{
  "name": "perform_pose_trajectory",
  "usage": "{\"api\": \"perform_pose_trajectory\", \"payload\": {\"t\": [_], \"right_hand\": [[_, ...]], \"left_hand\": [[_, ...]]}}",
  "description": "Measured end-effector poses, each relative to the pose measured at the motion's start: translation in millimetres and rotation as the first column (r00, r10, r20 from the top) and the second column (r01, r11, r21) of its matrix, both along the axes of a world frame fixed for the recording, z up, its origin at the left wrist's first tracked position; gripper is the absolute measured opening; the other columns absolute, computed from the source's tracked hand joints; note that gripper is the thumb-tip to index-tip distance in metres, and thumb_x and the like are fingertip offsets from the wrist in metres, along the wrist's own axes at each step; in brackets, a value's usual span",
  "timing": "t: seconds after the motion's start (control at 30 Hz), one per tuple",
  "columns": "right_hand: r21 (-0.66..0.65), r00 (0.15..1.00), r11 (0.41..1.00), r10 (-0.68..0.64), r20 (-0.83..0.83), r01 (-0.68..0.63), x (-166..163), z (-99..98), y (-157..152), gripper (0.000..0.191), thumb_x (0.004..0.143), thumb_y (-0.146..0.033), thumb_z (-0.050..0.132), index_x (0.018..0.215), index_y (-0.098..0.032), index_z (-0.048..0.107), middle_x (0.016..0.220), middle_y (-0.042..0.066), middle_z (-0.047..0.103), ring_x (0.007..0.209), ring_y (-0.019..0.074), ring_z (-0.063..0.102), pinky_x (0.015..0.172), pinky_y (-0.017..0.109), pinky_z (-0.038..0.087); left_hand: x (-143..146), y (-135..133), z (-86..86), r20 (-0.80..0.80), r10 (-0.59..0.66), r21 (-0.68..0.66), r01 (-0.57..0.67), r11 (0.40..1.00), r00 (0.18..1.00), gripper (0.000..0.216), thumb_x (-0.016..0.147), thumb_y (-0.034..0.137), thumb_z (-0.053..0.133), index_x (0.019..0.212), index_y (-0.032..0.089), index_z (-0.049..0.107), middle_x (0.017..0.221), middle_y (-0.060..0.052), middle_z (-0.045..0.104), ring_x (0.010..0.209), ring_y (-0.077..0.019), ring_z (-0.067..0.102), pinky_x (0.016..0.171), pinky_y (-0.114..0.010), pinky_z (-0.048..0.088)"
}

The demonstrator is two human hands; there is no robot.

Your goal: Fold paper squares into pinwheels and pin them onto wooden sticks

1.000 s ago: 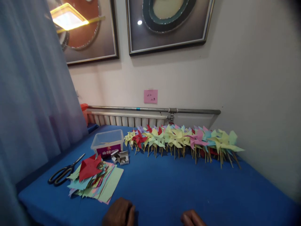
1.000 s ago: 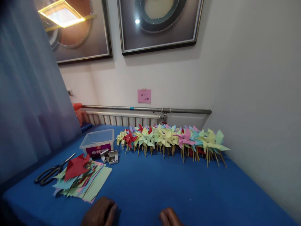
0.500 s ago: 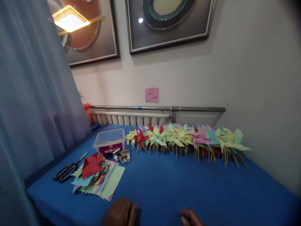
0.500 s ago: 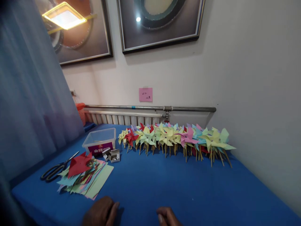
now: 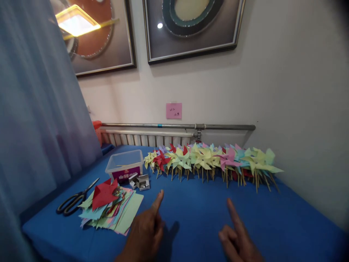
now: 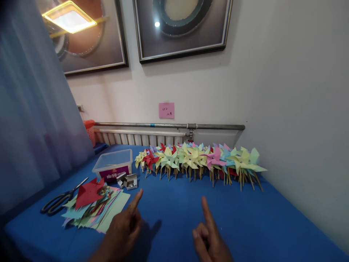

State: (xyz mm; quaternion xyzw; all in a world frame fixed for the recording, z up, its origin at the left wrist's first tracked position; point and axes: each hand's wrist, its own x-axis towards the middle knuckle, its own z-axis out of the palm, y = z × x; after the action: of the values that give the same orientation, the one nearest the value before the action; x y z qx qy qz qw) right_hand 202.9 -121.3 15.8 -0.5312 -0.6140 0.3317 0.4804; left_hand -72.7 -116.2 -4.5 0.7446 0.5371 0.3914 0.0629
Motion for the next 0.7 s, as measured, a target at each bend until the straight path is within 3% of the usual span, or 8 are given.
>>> {"api": "perform_pose_trajectory", "payload": {"t": [0.1, 0.2, 0.33, 0.43, 0.7], "right_hand": [[0.151, 1.000, 0.988, -0.013, -0.013, 0.014, -2, 22.3, 18, 0.085, 0.099, -0.056, 0.047, 0.165, -0.027, 0.001, 0.067, -0.007, 0.047, 0.054, 0.0159, 0.043, 0.059, 0.028, 0.046], [0.241, 0.999, 0.970, -0.009, -0.049, 0.021, -9, 23.2, 34, 0.086, 0.100, -0.054, 0.047, 0.165, -0.025, -0.002, 0.068, -0.007, 0.044, 0.057, 0.0155, 0.042, 0.061, 0.027, 0.045], [0.101, 0.998, 0.995, -0.005, -0.067, 0.012, -15, 3.4, 46, 0.087, 0.100, -0.057, 0.045, 0.165, -0.019, 0.001, 0.068, -0.008, 0.040, 0.057, 0.0157, 0.040, 0.059, 0.027, 0.042], [0.068, 0.997, 0.998, -0.004, -0.082, 0.009, -13, -7.2, 49, 0.090, 0.099, -0.059, 0.045, 0.165, -0.018, 0.000, 0.068, -0.008, 0.039, 0.058, 0.0163, 0.040, 0.059, 0.028, 0.040], [0.020, 0.996, 1.000, -0.012, -0.086, 0.014, -11, -7.9, 54, 0.092, 0.097, -0.056, 0.047, 0.165, -0.018, -0.001, 0.068, -0.008, 0.041, 0.058, 0.0163, 0.040, 0.059, 0.028, 0.039]], "left_hand": [[10, 22, 22.1, 0.071, -0.112, 0.132, 0.102, 0.986, 0.991, 0.087, 0.091, 0.012, 0.051, 0.165, 0.026, 0.008, 0.076, 0.005, 0.066, 0.058, -0.0101, 0.055, 0.060, -0.023, 0.044], [18, 40, 26.9, 0.194, -0.143, 0.153, 0.114, 0.982, 0.971, 0.090, 0.091, 0.013, 0.052, 0.165, 0.023, 0.002, 0.072, 0.006, 0.062, 0.057, -0.0102, 0.054, 0.060, -0.023, 0.044], [19, 51, 10.7, 0.293, -0.089, 0.033, 0.083, 0.996, 0.952, 0.092, 0.091, 0.013, 0.053, 0.165, 0.019, -0.001, 0.067, 0.007, 0.058, 0.055, -0.0108, 0.052, 0.057, -0.022, 0.044], [16, 52, 1.3, 0.319, -0.050, -0.027, 0.062, 0.998, 0.946, 0.094, 0.091, 0.016, 0.054, 0.165, 0.018, -0.004, 0.068, 0.007, 0.059, 0.057, -0.0115, 0.054, 0.059, -0.023, 0.045], [10, 55, -3.4, 0.276, -0.005, -0.111, 0.037, 0.993, 0.961, 0.091, 0.092, 0.017, 0.052, 0.165, 0.016, -0.002, 0.069, 0.007, 0.061, 0.058, -0.0122, 0.055, 0.062, -0.023, 0.045]]}}
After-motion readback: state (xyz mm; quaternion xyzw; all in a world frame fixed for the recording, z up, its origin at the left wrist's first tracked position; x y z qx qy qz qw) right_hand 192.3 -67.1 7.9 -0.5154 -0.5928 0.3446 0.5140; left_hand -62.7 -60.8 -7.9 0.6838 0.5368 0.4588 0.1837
